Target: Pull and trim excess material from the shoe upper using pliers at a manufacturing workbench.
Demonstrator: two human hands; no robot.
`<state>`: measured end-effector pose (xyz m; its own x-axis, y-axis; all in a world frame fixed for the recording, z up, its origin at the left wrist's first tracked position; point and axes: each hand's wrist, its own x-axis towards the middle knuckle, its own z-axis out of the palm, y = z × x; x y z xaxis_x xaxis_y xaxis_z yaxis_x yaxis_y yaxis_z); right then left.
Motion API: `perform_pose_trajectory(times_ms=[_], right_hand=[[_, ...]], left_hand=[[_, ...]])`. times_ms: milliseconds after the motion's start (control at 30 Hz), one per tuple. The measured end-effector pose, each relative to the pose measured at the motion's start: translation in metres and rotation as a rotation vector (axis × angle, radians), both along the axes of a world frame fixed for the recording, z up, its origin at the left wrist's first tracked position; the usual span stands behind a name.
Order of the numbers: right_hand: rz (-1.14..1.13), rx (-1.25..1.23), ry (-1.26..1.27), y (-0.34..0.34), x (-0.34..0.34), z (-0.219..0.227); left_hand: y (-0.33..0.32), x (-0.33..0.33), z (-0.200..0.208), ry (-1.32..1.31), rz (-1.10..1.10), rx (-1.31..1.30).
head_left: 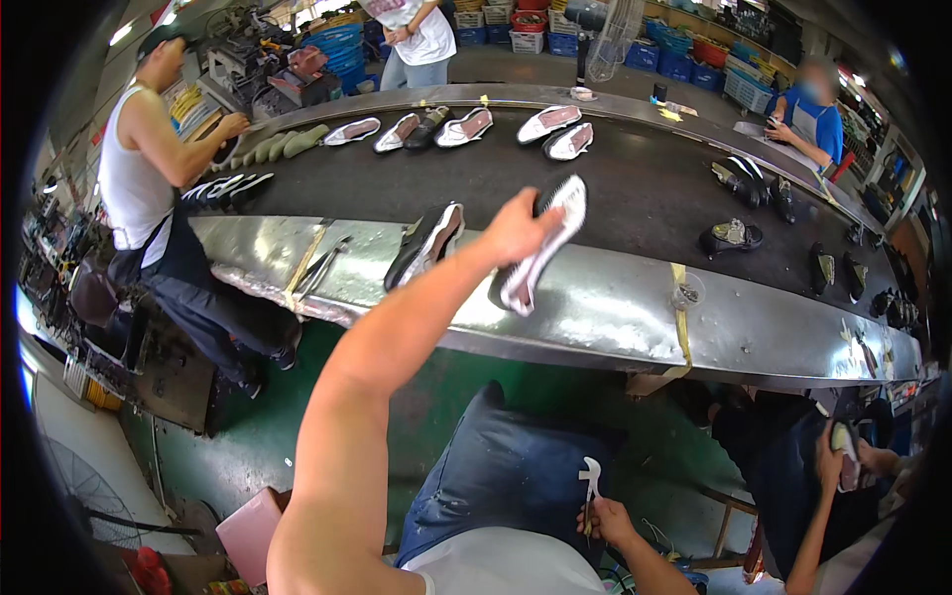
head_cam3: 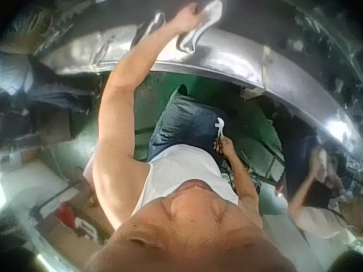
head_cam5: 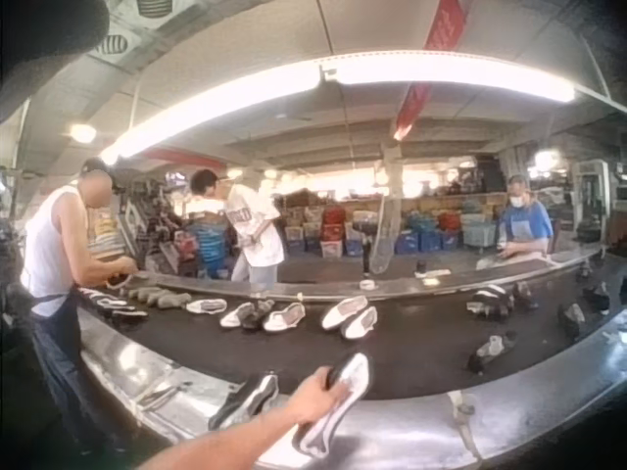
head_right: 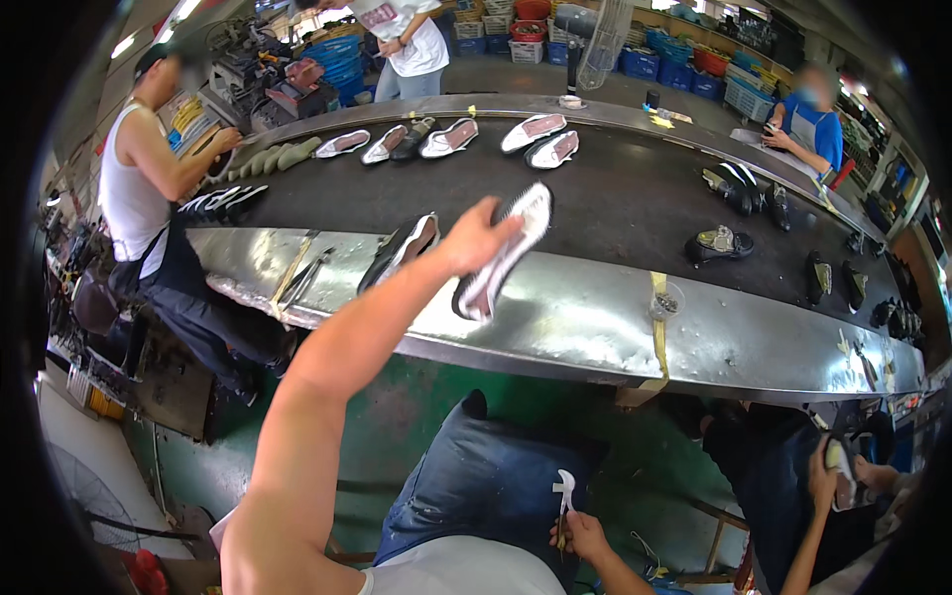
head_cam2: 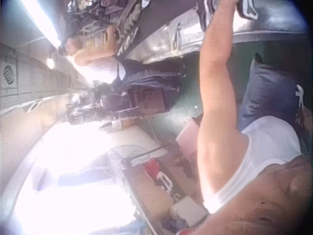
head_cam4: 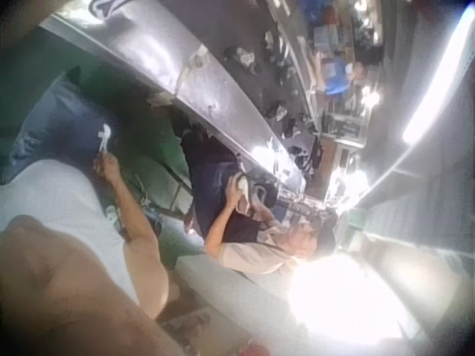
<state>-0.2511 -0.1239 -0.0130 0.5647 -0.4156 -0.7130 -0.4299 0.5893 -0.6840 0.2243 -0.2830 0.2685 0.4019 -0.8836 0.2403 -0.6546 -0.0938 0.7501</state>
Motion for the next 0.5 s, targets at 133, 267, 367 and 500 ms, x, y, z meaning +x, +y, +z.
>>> perform_pose_trajectory(times_ms=[133, 267, 367, 500], right_hand=[[-0.006, 0.083, -0.009, -0.010, 0.000, -0.003], [0.011, 0.175, 0.007, -0.018, -0.001, 0.000], [0.046, 0.170, -0.003, -0.022, -0.005, -0.003], [0.043, 0.223, -0.055, -0.024, -0.005, -0.012]], left_hand=[[-0.084, 0.035, 0.009, -0.503, 0.040, 0.059], [-0.141, 0.050, -0.030, -0.961, 0.009, 0.126], [-0.155, 0.065, -0.093, -1.161, -0.025, 0.067], [-0.158, 0.073, -0.132, -0.912, -0.093, 0.187]])
